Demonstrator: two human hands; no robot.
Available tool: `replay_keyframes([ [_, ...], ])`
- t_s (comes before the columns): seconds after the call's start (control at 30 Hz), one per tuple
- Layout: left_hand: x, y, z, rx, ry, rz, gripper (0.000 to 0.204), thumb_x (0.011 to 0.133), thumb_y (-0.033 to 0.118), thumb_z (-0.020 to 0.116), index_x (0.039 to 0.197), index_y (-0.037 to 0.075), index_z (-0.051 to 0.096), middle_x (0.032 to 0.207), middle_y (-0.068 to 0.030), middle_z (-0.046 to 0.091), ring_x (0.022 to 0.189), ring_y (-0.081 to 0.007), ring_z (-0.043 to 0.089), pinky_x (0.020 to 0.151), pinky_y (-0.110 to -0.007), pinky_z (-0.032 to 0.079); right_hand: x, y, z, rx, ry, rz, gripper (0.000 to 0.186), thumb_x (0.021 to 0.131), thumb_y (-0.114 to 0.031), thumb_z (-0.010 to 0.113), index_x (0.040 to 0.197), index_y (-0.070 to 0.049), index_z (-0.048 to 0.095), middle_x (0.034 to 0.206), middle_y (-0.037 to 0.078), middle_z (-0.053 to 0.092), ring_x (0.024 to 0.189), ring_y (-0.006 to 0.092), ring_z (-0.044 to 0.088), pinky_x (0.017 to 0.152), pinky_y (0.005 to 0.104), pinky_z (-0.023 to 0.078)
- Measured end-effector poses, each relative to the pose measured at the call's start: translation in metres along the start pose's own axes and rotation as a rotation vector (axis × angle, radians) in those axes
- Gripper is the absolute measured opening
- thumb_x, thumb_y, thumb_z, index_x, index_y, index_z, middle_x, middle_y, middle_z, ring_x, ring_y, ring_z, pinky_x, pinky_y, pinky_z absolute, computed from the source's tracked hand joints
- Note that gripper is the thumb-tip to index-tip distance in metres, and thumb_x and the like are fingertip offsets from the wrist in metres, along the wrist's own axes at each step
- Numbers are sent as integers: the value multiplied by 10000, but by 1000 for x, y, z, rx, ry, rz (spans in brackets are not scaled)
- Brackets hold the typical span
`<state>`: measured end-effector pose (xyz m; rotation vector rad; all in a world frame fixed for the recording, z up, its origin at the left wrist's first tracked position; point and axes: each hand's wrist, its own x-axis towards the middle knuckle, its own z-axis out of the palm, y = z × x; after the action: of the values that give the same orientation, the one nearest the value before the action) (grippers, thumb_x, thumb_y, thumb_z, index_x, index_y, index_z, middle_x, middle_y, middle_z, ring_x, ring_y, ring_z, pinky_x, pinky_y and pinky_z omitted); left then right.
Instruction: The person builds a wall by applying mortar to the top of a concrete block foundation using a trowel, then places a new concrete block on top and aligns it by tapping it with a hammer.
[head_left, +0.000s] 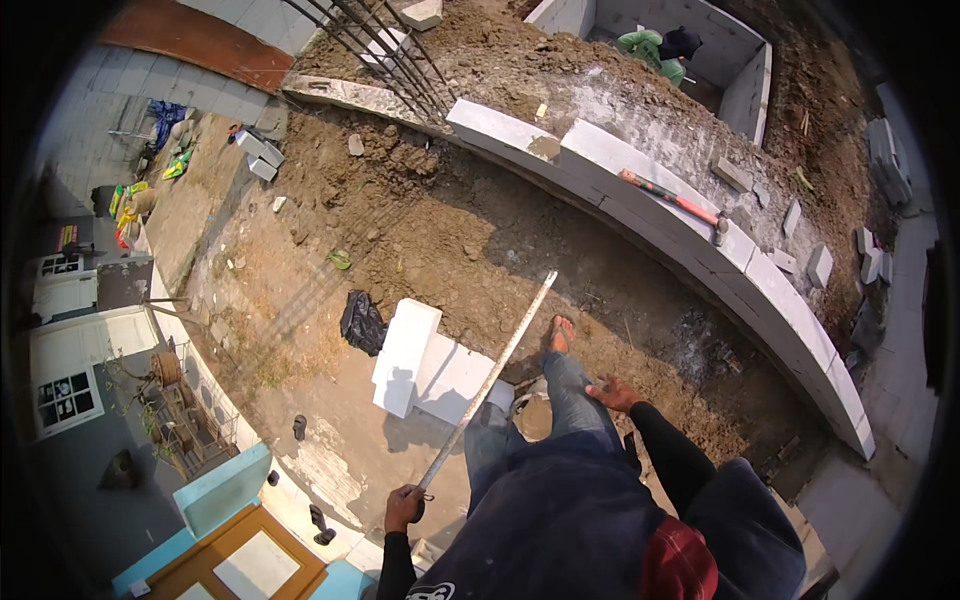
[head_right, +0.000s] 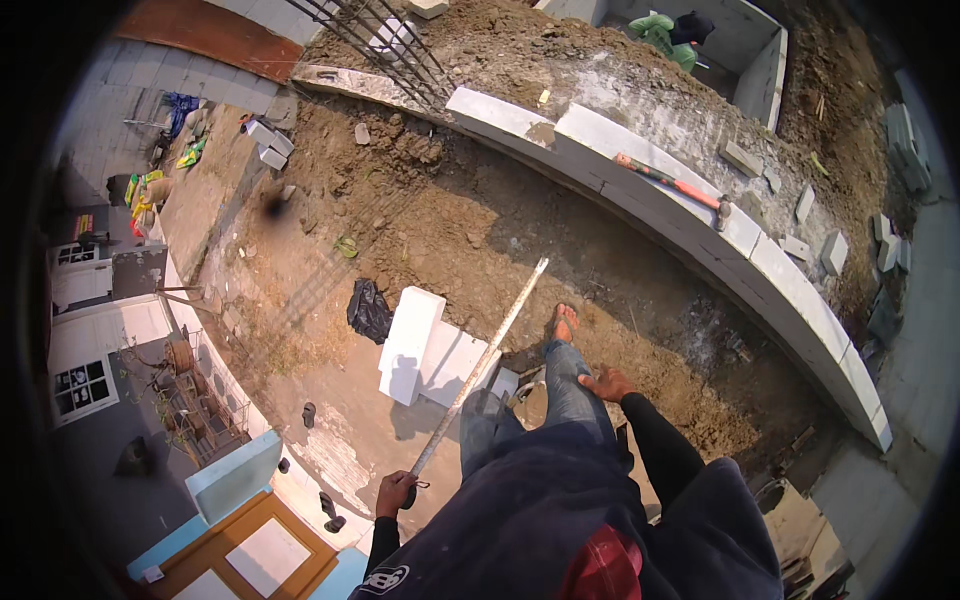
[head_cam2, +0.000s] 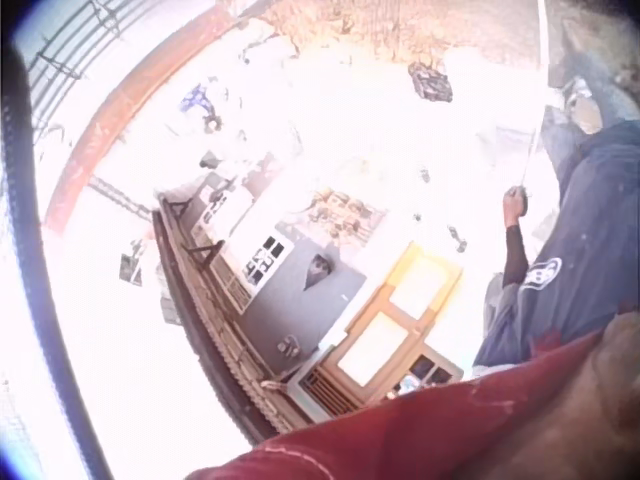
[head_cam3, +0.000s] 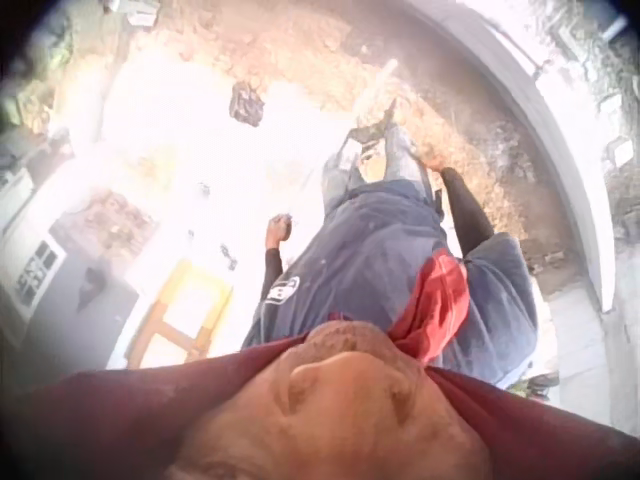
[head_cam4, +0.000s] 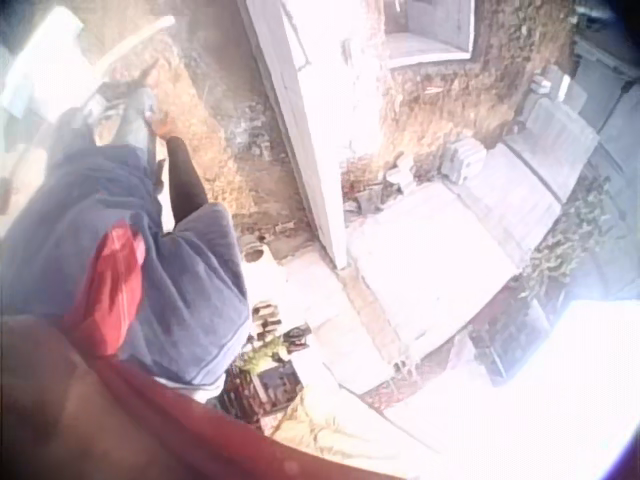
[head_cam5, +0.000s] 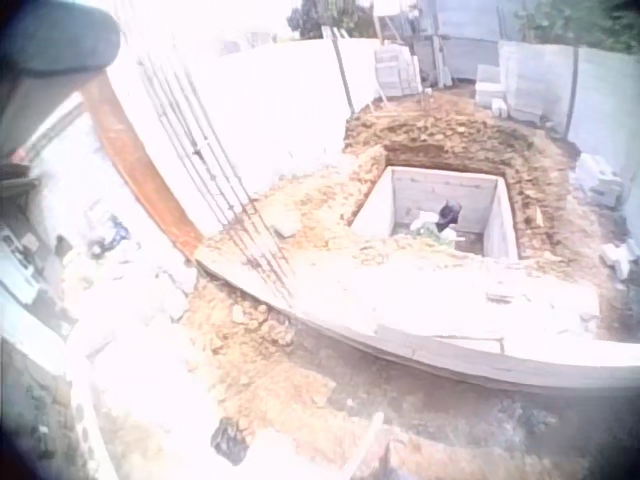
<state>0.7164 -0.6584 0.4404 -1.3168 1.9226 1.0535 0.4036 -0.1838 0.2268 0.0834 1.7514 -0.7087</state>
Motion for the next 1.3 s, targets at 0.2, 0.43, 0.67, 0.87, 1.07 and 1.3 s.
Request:
replay_keyframes([
  [0.2, 34, 50, -63, 107, 84, 42, 264, 876, 258, 717, 883, 3, 784, 722, -73, 729, 677, -149, 677, 654, -330, 531, 16, -76, -23, 39, 150, -31, 821, 948, -658, 588, 1462, -20, 539, 1274, 274, 686, 1227, 391, 652, 1031, 450, 505],
  [0.43, 137, 130, -164, 367, 149, 152, 273, 867, 283, 733, 933, 23, 781, 779, -196, 731, 739, -283, 739, 702, -407, 559, 79, -81, -11, 144, 337, 21, 766, 960, -589, 610, 1443, 2, 550, 1101, 240, 738, 1008, 353, 729, 866, 448, 555],
  [0.67, 365, 228, -270, 508, 95, 567, 272, 875, 285, 714, 886, 22, 780, 742, -170, 717, 689, -289, 698, 671, -383, 534, 154, -40, 22, 546, 654, 223, 735, 975, -587, 604, 1481, -61, 526, 962, 76, 675, 827, 255, 696, 688, 408, 545],
  [0.87, 445, 363, -378, 733, 41, 499, 282, 872, 347, 687, 940, 97, 797, 903, -226, 735, 864, -445, 685, 778, -500, 539, 101, -246, 75, 796, 387, 366, 741, 995, -604, 559, 1360, 40, 600, 1110, 190, 723, 1042, 306, 701, 884, 372, 536],
  [1.07, 509, 486, -407, 802, 62, 682, 299, 905, 371, 673, 1024, 133, 810, 996, -216, 746, 963, -429, 689, 851, -514, 546, 141, -315, 39, 754, 622, 63, 626, 1000, -569, 590, 1310, -28, 639, 874, 62, 683, 810, 186, 647, 698, 340, 522],
  [1.3, 563, 526, -445, 862, 54, 872, 320, 954, 353, 627, 1092, 110, 783, 981, -207, 748, 963, -402, 692, 847, -513, 536, 175, -435, -47, 776, 627, 96, 479, 995, -541, 623, 1171, -97, 651, 821, -21, 551, 695, 112, 544, 574, 294, 440],
])
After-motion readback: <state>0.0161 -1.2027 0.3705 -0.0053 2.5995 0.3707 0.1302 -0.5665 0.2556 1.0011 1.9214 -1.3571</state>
